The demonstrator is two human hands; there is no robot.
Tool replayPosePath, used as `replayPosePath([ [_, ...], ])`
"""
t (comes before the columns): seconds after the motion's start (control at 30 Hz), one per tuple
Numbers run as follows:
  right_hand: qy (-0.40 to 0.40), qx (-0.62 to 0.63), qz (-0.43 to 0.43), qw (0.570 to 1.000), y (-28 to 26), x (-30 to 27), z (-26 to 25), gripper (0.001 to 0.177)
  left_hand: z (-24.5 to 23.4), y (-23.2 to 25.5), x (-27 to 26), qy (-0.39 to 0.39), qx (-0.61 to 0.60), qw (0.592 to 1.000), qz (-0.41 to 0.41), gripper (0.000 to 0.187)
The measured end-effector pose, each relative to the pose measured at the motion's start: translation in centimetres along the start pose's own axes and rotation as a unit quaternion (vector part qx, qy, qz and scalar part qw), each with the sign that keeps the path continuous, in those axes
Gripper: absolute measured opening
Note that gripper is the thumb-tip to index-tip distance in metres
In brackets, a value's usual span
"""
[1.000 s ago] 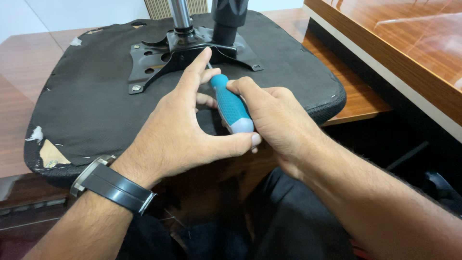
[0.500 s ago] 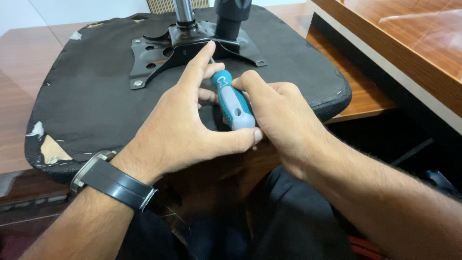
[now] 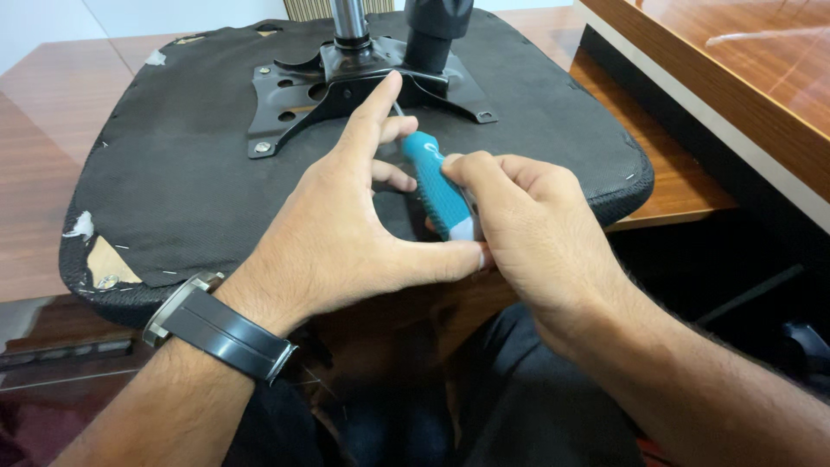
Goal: The person uses a screwdriver to tighten a screw on the metal base of an office chair seat. The chair is upside down on a wooden table. The person holds the seat with one hand and turns the screwdriver with the other to secure the base.
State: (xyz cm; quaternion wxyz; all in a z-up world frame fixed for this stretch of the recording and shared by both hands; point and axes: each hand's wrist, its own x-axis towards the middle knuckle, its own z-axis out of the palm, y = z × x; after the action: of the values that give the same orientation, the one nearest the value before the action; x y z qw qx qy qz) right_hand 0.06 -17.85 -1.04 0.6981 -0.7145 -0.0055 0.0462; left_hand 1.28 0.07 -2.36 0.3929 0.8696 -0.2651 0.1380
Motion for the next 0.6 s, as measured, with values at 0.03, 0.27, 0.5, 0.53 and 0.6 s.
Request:
replayPosePath([
  [0.03,0.008,-0.012,0.006,1.0,-0.1,-0.1,0.0,0.042,-0.1,0.0,0.0,0.0,0.004,1.0,0.0,0.135],
  [0.27,0.005,-0.094,0.009,0.996,-0.8,-0.5,0.5,0.038,-0.1,0.2,0.0,0.001,0.014,1.0,-0.009,0.132],
  [0.5,0.022,-0.023,-0.005,0.999,-1.4,-0.6,1.7,0.046,-0.5,-0.1,-0.2,0.011,-0.017,0.999,0.034,0.126],
  [0.53,0.023,-0.029,0.011,0.999,-1.6,-0.6,1.9,0.048,-0.5,-0.1,-0.3,0.014,-0.042,0.999,0.025,0.125],
  [0.6,0.025,-0.039,0.043,0.998,-2.3,-0.6,2.1,0.051,-0.6,-0.1,-0.5,0.019,-0.091,0.996,0.008,0.124],
])
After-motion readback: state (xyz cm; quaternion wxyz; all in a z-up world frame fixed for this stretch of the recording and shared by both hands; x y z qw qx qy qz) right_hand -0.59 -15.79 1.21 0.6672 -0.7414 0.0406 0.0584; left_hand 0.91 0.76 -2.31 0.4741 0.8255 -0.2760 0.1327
